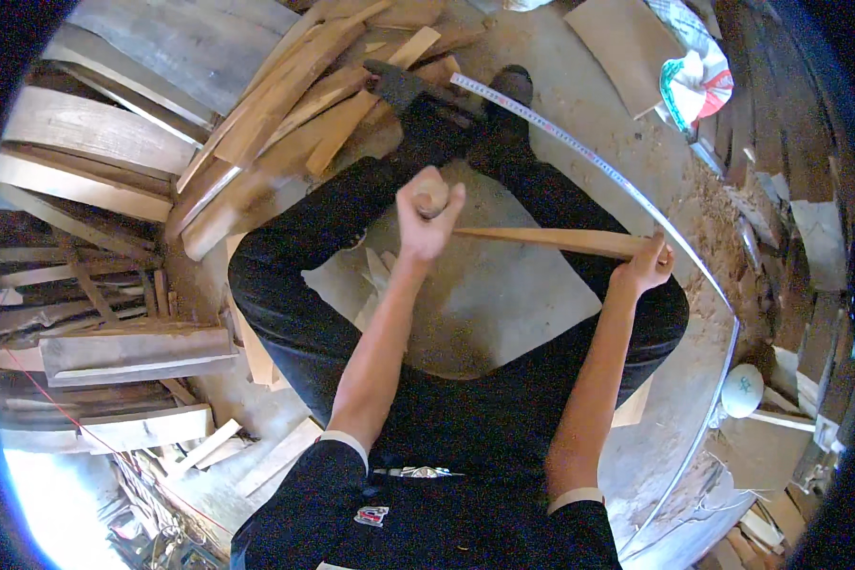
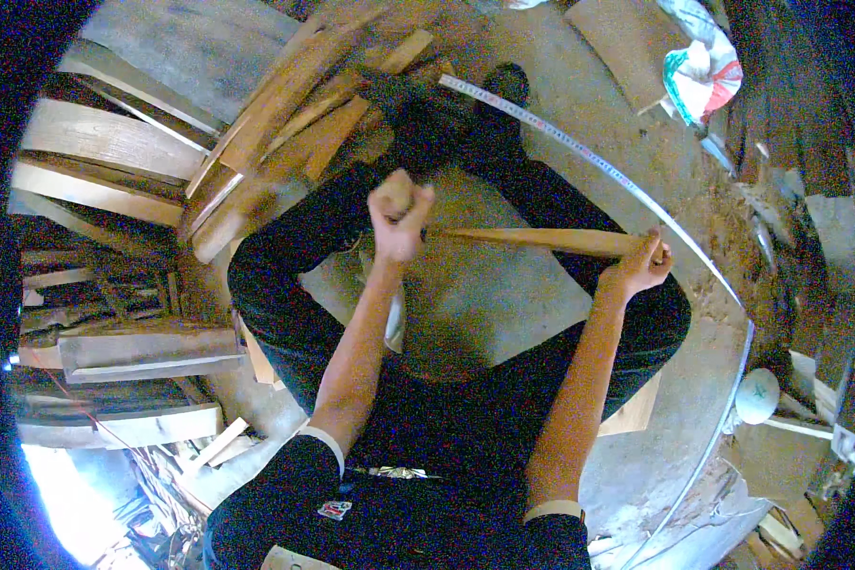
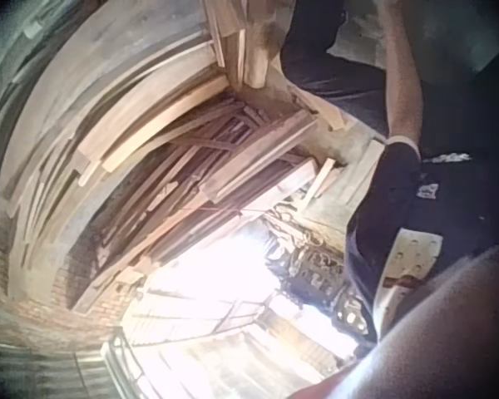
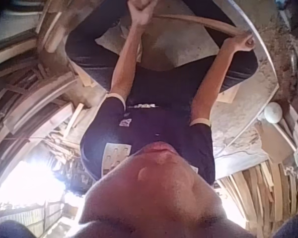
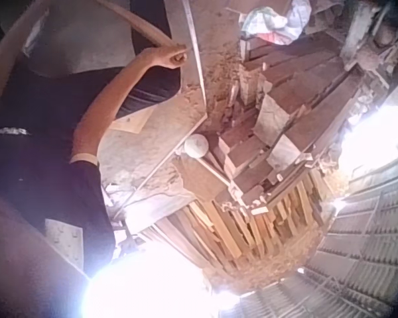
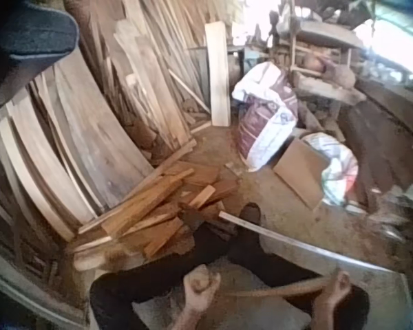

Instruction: The recorder uses a chisel and a wooden mallet to shape and carve a piece of wood while sitting on the floor of a workshop.

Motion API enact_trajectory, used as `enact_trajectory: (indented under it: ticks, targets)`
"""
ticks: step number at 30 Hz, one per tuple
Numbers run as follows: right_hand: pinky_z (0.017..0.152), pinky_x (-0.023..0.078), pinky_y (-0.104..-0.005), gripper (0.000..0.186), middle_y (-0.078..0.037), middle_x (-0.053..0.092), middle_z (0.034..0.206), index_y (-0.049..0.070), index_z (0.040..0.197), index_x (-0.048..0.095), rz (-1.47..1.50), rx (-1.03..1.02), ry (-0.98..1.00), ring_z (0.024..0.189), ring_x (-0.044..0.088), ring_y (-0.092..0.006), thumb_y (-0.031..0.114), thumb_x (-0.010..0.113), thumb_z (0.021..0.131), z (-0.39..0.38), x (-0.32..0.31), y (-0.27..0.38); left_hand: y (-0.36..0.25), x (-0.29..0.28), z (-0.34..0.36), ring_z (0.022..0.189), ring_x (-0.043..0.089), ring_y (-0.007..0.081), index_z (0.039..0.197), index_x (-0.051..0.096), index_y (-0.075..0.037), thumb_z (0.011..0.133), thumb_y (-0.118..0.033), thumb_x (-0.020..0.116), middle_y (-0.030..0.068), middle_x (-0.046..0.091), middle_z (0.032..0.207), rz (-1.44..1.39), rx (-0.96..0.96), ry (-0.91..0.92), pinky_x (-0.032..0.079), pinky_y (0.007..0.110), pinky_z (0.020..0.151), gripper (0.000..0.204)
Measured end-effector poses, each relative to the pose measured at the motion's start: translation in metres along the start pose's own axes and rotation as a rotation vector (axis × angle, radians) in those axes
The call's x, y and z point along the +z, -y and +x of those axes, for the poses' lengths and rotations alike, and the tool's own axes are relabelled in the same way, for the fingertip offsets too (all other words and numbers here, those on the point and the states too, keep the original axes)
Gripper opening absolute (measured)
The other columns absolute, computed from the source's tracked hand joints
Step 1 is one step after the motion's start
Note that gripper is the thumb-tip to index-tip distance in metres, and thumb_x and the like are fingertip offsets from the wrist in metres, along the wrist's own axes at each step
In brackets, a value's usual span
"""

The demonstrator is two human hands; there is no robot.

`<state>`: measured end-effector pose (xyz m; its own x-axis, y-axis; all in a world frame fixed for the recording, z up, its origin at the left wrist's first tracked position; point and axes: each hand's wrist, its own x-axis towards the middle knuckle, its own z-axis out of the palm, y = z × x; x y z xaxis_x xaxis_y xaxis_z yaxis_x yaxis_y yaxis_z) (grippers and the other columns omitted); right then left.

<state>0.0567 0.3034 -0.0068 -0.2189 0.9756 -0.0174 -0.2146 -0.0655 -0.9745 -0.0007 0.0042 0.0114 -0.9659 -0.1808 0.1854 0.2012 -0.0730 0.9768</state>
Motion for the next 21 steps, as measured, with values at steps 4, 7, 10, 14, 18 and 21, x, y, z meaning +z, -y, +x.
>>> enact_trajectory:
  ticks: [4,7,10,14,18,21]
  targets:
    - [0.056,0.044,-0.0269,0.026,-0.002,0.055,0.073,0.007,0.08,0.049,-0.012,-0.052,-0.005,0.063,0.051,-0.0126,0.017,0.073,0.079,-0.003,0.005,0.01,-0.061,0.004,0.008,0.058,0.036,0.0045,0.061,0.039,-0.007,0.077,0.003,0.065,-0.004,0.04,0.06,-0.099,-0.178,0.022,0.031,0.022,0.051,0.032]
    - [0.055,0.044,-0.0267,0.026,-0.002,0.054,0.07,0.007,0.079,0.048,-0.011,-0.073,-0.001,0.061,0.05,-0.0124,0.017,0.072,0.079,-0.001,0.005,0.01,-0.036,0.008,0.009,0.059,0.037,0.0048,0.061,0.041,-0.007,0.076,0.001,0.067,-0.0042,0.041,0.062,-0.05,-0.15,0.015,0.032,0.022,0.053,0.031]
    - [0.055,0.043,-0.0263,0.027,-0.001,0.052,0.069,0.007,0.078,0.047,-0.011,-0.038,-0.013,0.06,0.049,-0.012,0.017,0.072,0.08,-0.006,0.01,0.008,0.036,-0.002,0.005,0.058,0.033,0.0071,0.061,0.037,-0.007,0.076,-0.001,0.067,-0.003,0.035,0.062,0.008,-0.023,0.008,0.03,0.024,0.052,0.034]
    - [0.057,0.043,-0.0259,0.025,-0.001,0.053,0.071,0.007,0.082,0.048,-0.034,-0.066,0.013,0.062,0.05,-0.0118,0.017,0.072,0.081,-0.013,0.008,0.005,0.065,-0.029,0.005,0.058,0.044,0.0053,0.083,0.042,-0.01,0.079,-0.002,0.069,-0.0011,0.049,0.076,0.113,0.073,0.082,0.037,0.022,0.046,0.029]
    - [0.058,0.044,-0.0255,0.023,-0.002,0.055,0.074,0.007,0.083,0.049,-0.01,-0.066,-0.001,0.066,0.052,-0.0121,0.015,0.071,0.081,0.0,-0.003,0.002,0.027,-0.012,-0.003,0.06,0.03,0.0056,0.064,0.035,-0.007,0.078,-0.004,0.066,-0.0038,0.032,0.064,0.004,-0.107,0.039,0.027,0.025,0.052,0.035]
    - [0.06,0.044,-0.0255,0.024,-0.002,0.055,0.074,0.007,0.084,0.049,-0.013,-0.044,0.002,0.066,0.051,-0.012,0.015,0.071,0.081,-0.004,0.0,0.001,0.02,-0.01,-0.002,0.061,0.033,0.0051,0.066,0.038,-0.007,0.078,-0.005,0.068,-0.0046,0.035,0.066,-0.019,-0.241,-0.127,0.028,0.024,0.052,0.033]
